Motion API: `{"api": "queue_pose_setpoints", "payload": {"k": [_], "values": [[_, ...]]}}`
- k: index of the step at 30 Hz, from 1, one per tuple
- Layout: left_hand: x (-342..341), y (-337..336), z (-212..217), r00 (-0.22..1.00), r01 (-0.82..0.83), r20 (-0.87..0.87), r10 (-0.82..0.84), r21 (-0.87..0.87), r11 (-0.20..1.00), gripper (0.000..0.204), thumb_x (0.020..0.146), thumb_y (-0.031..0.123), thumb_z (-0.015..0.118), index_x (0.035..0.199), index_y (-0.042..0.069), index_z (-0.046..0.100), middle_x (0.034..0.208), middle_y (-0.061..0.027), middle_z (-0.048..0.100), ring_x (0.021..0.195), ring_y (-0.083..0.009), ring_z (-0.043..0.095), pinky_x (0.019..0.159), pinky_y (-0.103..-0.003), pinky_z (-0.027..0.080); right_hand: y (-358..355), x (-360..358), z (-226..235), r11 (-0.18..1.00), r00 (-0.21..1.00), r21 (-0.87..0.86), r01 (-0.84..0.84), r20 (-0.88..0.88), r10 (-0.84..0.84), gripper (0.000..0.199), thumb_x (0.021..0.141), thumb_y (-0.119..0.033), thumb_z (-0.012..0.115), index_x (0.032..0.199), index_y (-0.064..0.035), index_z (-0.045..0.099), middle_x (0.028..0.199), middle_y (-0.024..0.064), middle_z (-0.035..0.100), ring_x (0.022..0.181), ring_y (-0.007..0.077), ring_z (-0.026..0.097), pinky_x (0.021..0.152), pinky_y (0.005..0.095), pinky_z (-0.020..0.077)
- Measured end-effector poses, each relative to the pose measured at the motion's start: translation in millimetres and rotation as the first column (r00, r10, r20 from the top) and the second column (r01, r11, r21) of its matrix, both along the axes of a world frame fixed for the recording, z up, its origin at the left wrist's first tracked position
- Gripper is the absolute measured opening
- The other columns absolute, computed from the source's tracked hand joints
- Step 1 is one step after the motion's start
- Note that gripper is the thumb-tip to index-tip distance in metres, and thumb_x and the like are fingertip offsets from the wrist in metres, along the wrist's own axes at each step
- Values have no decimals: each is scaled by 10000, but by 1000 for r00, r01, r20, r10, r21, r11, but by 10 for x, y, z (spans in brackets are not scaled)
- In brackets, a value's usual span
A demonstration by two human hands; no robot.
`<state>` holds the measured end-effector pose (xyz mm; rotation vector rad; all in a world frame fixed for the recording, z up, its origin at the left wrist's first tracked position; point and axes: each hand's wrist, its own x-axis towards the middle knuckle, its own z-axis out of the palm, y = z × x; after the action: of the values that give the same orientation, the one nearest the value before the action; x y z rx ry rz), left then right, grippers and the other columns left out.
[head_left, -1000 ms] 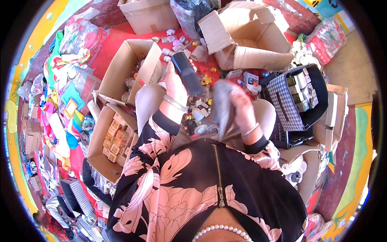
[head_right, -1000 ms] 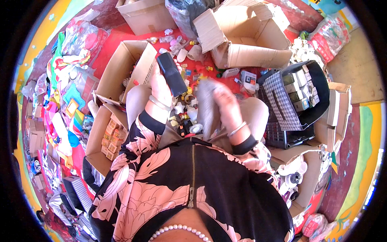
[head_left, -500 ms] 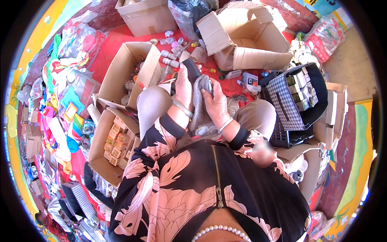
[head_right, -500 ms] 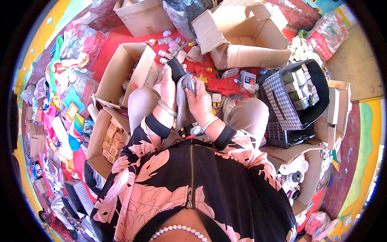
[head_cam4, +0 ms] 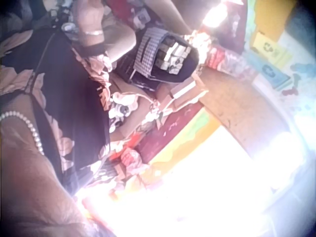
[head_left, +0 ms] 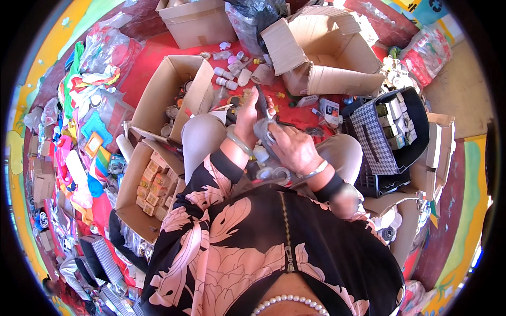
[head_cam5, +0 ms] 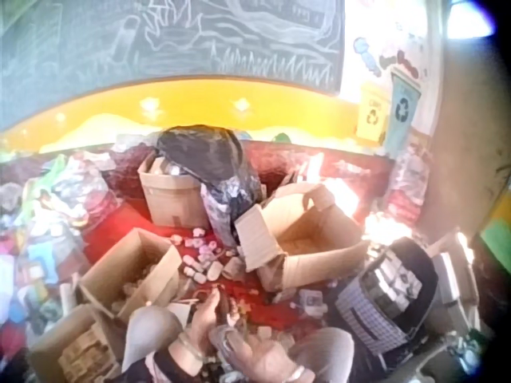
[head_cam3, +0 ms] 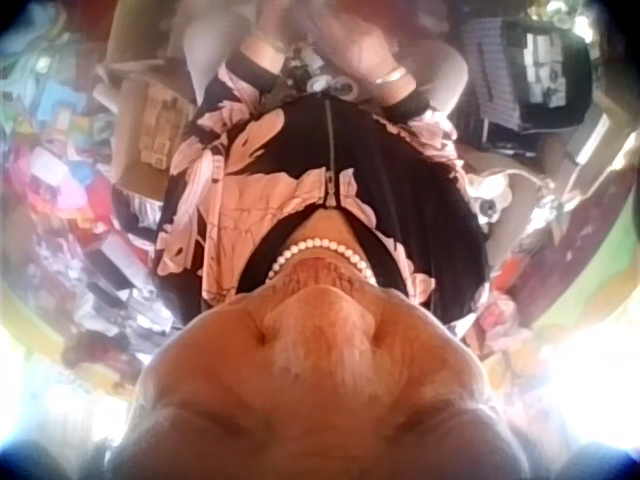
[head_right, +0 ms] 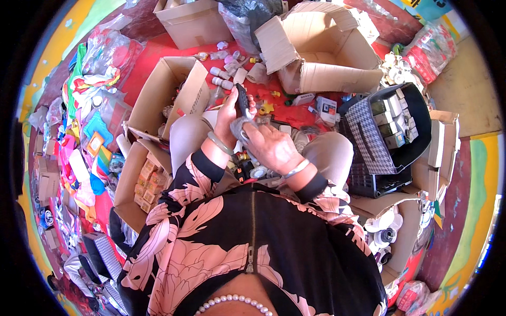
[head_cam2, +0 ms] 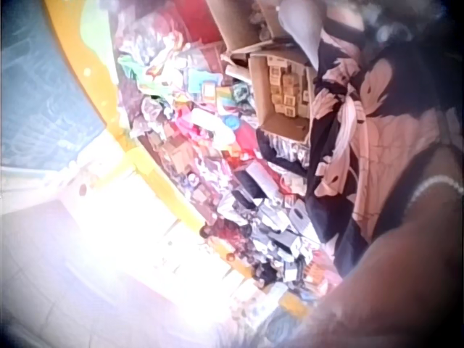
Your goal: The person sits on a cluttered floor and wipes various small items with a grey cloth. They handle a white rectangular object, a white bottle, a small yellow container, and a black remote control, cleaning each one before placing it down.
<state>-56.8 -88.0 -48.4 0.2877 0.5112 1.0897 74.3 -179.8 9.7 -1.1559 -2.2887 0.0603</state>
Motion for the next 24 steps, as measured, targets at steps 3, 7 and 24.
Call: {"api": "queue_pose_setpoints", "payload": {"k": [3, 7, 24], "values": [[-47, 65, -57, 995, -33, 101, 24, 92, 995, 408, 940, 457, 410, 1044, 76, 510, 766, -61, 531, 644, -172, 504, 578, -307, 445, -84, 120, 107, 996, 969, -55, -71, -240, 56, 382, 756, -145, 638, 1110, -39, 542, 782, 145, 579, 686, 313, 599, 596, 377, 498], [89, 30, -28, 990, -106, -89, 109, 38, 994, 404, 977, 412, 332, 1208, 114, 478, 794, -43, 537, 677, -133, 519, 603, -278, 456, -2, 85, 176, 995, 931, 89, 51, -363, -15, 369, 700, -88, 672, 1065, -89, 616, 945, 133, 586, 795, 306, 588, 679, 369, 507], [47, -258, 192, 937, 329, 14, -348, 299, 896, 650, 909, 521, 431, 1363, 61, 359, 1012, -33, 539, 851, -121, 488, 687, -273, 421, 1117, 710, -168, 831, 492, -271, 486, -701, -517, 198, 828, -68, 593, 1023, -39, 617, 954, 73, 617, 871, 185, 582, 785, 281, 466]]}}
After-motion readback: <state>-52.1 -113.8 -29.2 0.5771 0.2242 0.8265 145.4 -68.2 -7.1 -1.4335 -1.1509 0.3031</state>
